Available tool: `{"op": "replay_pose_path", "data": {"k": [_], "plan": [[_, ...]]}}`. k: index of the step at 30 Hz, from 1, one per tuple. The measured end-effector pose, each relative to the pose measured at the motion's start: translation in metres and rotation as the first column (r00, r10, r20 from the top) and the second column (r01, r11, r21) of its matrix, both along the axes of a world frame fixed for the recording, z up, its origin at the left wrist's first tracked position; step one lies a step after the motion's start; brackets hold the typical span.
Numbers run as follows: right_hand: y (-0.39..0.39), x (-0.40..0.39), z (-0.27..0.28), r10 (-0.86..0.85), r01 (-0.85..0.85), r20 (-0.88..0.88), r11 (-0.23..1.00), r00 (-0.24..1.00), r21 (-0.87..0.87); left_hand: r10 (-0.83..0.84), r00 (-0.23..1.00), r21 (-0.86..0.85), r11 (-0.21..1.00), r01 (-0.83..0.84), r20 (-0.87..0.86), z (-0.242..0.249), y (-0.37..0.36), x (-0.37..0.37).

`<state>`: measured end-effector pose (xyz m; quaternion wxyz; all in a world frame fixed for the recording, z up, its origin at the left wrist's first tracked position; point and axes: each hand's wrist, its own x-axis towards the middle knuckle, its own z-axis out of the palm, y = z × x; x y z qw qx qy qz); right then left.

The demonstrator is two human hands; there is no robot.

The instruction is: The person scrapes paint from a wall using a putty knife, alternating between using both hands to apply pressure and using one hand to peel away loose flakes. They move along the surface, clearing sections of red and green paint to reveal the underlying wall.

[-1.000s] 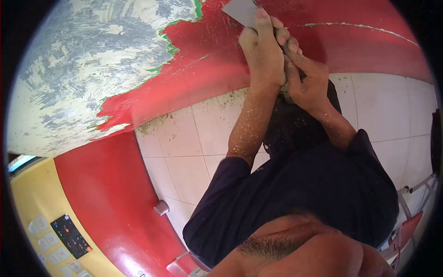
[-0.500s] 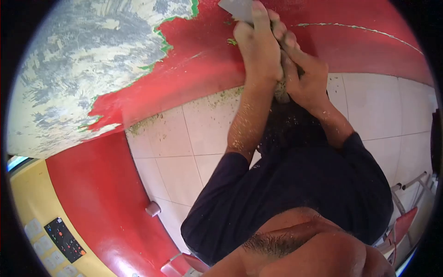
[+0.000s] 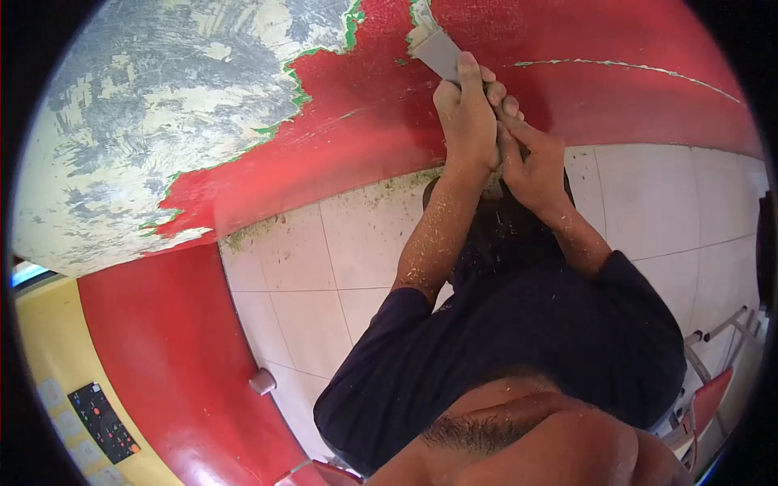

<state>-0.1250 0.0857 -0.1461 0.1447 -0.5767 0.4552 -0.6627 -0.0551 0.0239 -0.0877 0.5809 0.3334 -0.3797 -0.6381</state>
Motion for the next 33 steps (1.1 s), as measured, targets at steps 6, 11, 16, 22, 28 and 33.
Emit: {"op": "replay_pose_path", "data": {"k": [6, 11, 16, 22, 28, 33], "plan": [[-0.009, 0.002, 0.039, 0.002, 0.009, -0.104, 0.994, 0.995, 0.105, -0.033, 0.998, -0.038, 0.999, 0.031, -0.054, 0.027, 0.002, 0.008], [-0.001, 0.000, 0.015, -0.027, 0.033, -0.141, 0.999, 0.990, 0.039, 0.033, 0.997, 0.070, 0.997, -0.028, -0.063, -0.017, 0.009, 0.003], [-0.015, 0.003, 0.029, -0.010, 0.007, -0.219, 1.000, 0.976, -0.011, 0.059, 0.998, -0.011, 0.998, -0.059, -0.037, 0.011, 0.001, 0.015], [0.005, -0.005, 0.014, -0.012, 0.040, -0.275, 0.995, 0.961, 0.096, 0.051, 0.996, 0.081, 0.996, -0.045, -0.071, -0.002, 0.009, 0.004], [-0.002, -0.011, 0.007, -0.058, 0.065, -0.254, 0.998, 0.965, 0.020, -0.044, 0.997, 0.029, 0.999, 0.046, -0.060, -0.010, 0.006, 0.000], [0.002, -0.017, 0.010, 0.013, 0.009, -0.241, 0.996, 0.971, 0.090, 0.004, 0.995, 0.054, 0.999, 0.002, -0.099, -0.013, 0.012, -0.002]]}}
